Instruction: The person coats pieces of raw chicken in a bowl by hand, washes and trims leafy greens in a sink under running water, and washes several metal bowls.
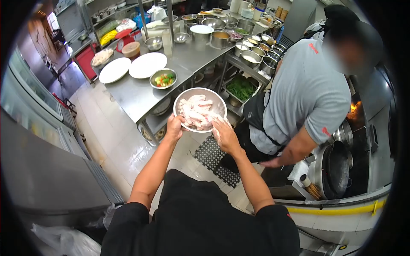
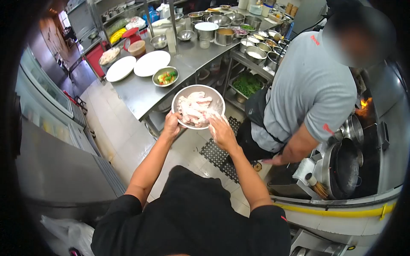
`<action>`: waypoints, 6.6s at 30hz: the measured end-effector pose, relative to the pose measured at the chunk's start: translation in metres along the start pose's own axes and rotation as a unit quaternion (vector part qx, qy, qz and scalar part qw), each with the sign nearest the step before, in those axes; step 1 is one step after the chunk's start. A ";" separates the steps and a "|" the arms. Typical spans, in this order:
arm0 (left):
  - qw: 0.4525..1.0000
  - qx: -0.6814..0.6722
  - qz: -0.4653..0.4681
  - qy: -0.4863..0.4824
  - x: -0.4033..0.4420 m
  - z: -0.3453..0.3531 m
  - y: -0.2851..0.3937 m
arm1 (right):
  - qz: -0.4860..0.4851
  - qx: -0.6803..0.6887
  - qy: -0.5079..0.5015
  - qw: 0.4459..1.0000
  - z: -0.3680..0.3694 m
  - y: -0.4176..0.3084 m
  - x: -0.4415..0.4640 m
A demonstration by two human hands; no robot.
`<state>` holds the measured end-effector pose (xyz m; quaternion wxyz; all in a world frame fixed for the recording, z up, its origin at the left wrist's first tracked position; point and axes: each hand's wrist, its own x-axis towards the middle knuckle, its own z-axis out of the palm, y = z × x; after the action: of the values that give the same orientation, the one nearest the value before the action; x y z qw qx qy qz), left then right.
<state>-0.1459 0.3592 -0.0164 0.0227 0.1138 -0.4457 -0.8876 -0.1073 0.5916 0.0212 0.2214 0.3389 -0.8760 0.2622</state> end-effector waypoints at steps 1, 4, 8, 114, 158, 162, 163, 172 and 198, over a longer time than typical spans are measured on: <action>1.000 0.013 -0.011 -0.021 0.013 0.005 0.004 | 0.003 -0.002 0.006 1.000 0.000 -0.001 -0.006; 0.999 0.007 -0.032 -0.012 0.060 0.023 0.007 | 0.113 0.060 0.099 0.987 0.004 0.012 -0.038; 1.000 -0.005 -0.019 -0.016 0.131 0.050 0.012 | 0.269 -0.006 0.020 0.963 0.029 0.034 -0.130; 0.150 0.369 0.331 -0.855 -1.121 0.544 -0.627 | 0.246 0.239 0.937 -0.071 -0.495 -0.343 -1.168; 0.035 0.338 -0.217 -0.915 -1.044 0.450 -0.640 | 0.875 -0.127 0.457 0.096 -0.357 -0.322 -1.154; 0.080 0.327 -0.208 -0.919 -1.031 0.454 -0.639 | 0.900 -0.023 0.433 0.041 -0.294 -0.308 -1.139; 0.103 0.281 -0.231 -0.926 -1.035 0.455 -0.637 | 0.953 -0.091 0.235 0.171 -0.279 -0.304 -1.160; 0.302 0.010 -0.335 -0.893 -1.162 0.513 -0.551 | 0.465 0.207 0.858 0.063 -0.398 -0.365 -1.185; 0.171 0.237 -0.280 -0.914 -1.067 0.513 -0.581 | 0.976 0.008 0.177 0.130 -0.267 -0.228 -1.163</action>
<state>0.8135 1.2636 0.0110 -0.6791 -0.6622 -0.2755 -0.1562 0.8929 1.1656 -0.3614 -0.0750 -0.8549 -0.4036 0.3172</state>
